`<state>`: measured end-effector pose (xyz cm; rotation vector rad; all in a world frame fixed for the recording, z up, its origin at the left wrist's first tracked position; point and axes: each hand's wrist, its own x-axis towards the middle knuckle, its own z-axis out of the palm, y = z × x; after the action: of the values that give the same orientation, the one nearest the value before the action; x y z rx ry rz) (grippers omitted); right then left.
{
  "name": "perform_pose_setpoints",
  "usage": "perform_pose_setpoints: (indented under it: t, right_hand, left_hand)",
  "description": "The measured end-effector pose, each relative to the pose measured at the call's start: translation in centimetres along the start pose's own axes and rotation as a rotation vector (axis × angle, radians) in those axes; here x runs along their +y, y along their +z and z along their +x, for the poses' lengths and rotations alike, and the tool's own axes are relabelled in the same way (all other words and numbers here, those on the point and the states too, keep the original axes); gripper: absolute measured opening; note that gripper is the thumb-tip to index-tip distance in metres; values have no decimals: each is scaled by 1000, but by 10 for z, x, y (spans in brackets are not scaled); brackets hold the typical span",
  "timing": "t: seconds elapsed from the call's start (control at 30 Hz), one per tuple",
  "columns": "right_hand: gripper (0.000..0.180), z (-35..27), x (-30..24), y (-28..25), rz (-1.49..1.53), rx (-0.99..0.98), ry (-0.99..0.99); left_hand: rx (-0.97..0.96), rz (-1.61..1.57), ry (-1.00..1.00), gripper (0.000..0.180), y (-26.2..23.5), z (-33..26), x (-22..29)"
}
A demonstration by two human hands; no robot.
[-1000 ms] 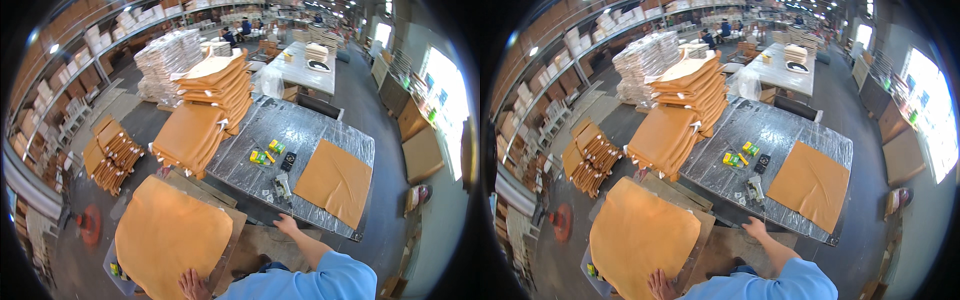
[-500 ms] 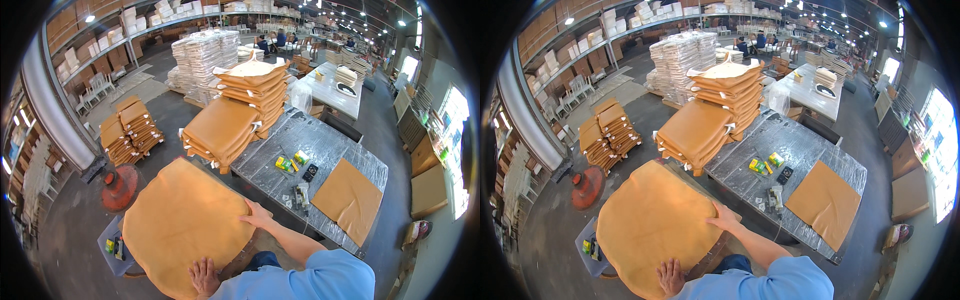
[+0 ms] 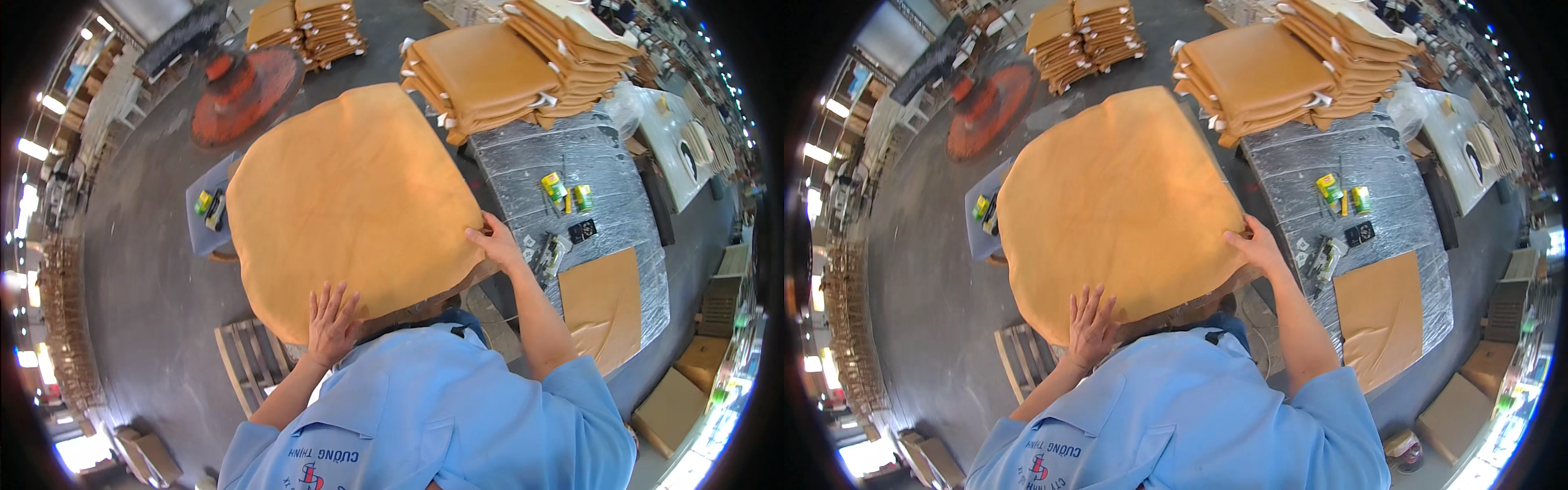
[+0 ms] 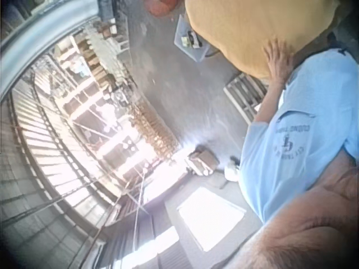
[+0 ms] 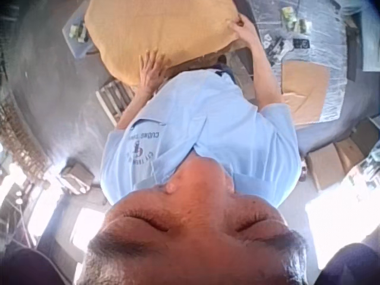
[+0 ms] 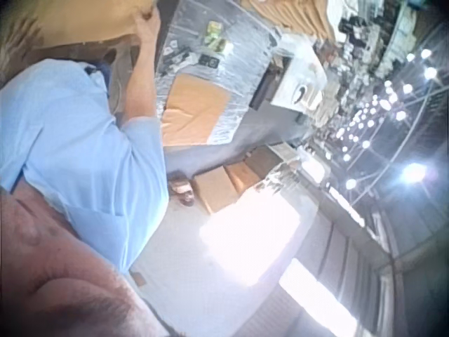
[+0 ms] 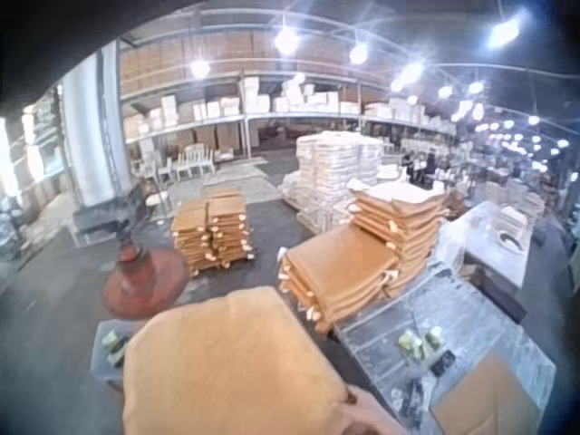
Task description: The person upholsters chair seats by stretching fabric over a foam-covered base and securing it with a staple gun. They repeatedly handle fabric pieces, align them on the seat, and fasten the edges while working at a station in a factory.
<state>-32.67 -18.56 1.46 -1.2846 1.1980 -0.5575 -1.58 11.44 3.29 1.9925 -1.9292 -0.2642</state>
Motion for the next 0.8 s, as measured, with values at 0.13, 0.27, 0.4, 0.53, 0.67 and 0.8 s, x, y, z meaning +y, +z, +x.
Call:
perform_pose_setpoints:
  t: [0.13, 0.27, 0.4, 0.53, 0.67, 0.8]
  right_hand:
    - [81, -8, -2, 5, -23, 14, -16]
    - [90, -27, -9, 19, -784, 287, -435]
    - [93, -60, -31, 65, -1068, -207, -645]
    - [88, -67, -31, 78, -1227, -292, -658]
    - [85, -64, -12, 74, -1254, -243, -695]
    - [85, -56, 0, 73, -1254, -228, -759]
  left_hand:
    - [-40, 74, -79, 61, -1, -11, 7]
    - [-72, 103, -95, 60, 4, -10, 4]
    - [-13, 134, -125, 58, -1, -13, -4]
    - [32, 181, -94, 58, 5, -16, -19]
    - [161, 193, -2, 53, 15, -15, -23]
    - [211, 213, 8, 53, 21, -14, -25]
